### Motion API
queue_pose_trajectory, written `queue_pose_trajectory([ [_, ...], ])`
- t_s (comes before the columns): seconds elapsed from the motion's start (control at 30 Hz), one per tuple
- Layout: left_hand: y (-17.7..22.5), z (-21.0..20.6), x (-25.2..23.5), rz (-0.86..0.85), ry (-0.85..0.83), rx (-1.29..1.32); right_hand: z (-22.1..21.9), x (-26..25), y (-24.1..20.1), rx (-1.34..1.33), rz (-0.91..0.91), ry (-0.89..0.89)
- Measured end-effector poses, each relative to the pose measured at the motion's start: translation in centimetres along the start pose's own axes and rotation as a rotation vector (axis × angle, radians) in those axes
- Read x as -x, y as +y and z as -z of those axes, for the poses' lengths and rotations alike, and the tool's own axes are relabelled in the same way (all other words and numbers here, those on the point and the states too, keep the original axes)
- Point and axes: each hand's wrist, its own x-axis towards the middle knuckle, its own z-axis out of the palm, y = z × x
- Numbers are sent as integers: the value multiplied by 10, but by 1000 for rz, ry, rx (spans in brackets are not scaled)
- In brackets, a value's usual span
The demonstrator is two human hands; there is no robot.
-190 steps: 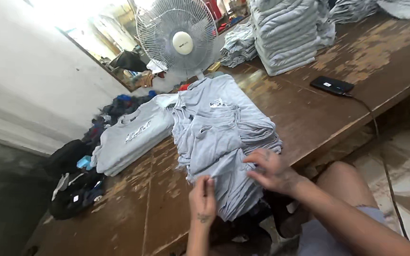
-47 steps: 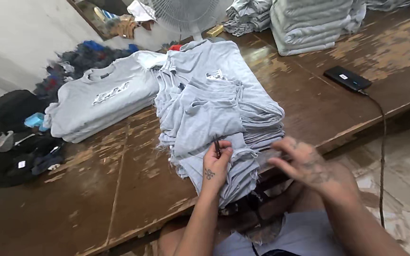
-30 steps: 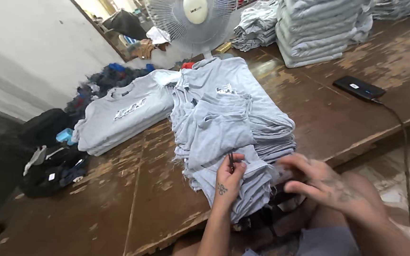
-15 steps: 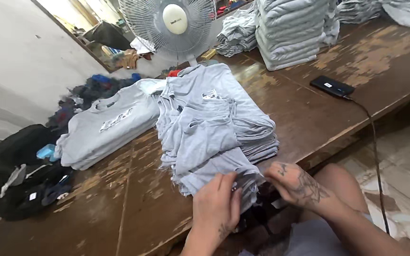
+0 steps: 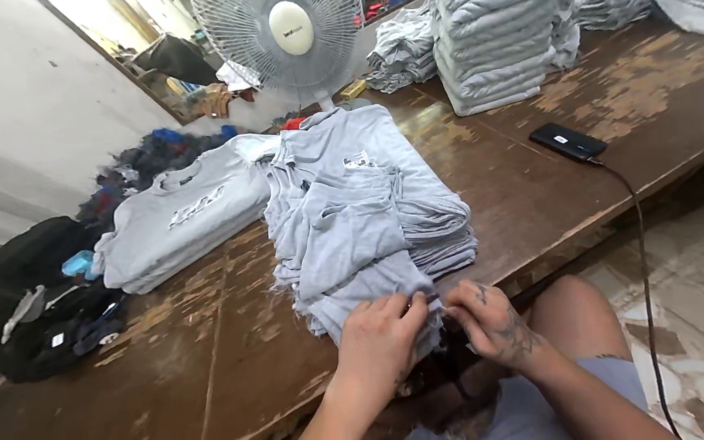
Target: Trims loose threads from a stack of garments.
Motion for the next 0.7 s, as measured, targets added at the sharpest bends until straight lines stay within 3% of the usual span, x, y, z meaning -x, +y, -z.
queue_pose_trajectory([
  [0.1,-2,4,2,33,1,19,2,3,-3,-55,17,-54],
  [0.17,-5,4,4,95,2,122,8,7,-6,-118,15,-182],
  [0.27,-18,-2,16,317,33,322,19,13,-11,-158,16,-373],
  [0.3,-22,-4,23,386,-19,354,23,13,-11,-153,46,-379],
  [0.37,-36,5,30,473,-341,478,27,9,-13,-167,112,-368],
  [0.4,-49,13,32,509,-413,546,28,4,-15,-178,148,-375],
  [0.43,-62,22,34,561,-272,578,26,-4,-19,-186,189,-391],
  [0.47,-73,32,37,656,58,592,22,-13,-23,-180,236,-419],
  [0.53,-87,49,21,835,935,697,5,-37,-30,-142,303,-498],
  [0.57,-88,57,7,824,1183,729,-4,-54,-32,-108,302,-544],
  [0.6,-81,60,0,793,1178,732,-14,-74,-31,-64,274,-583],
  [0.63,-73,54,-3,754,990,695,-26,-95,-26,-19,223,-620],
  [0.7,-73,28,-3,711,449,573,-59,-131,-3,58,70,-678],
])
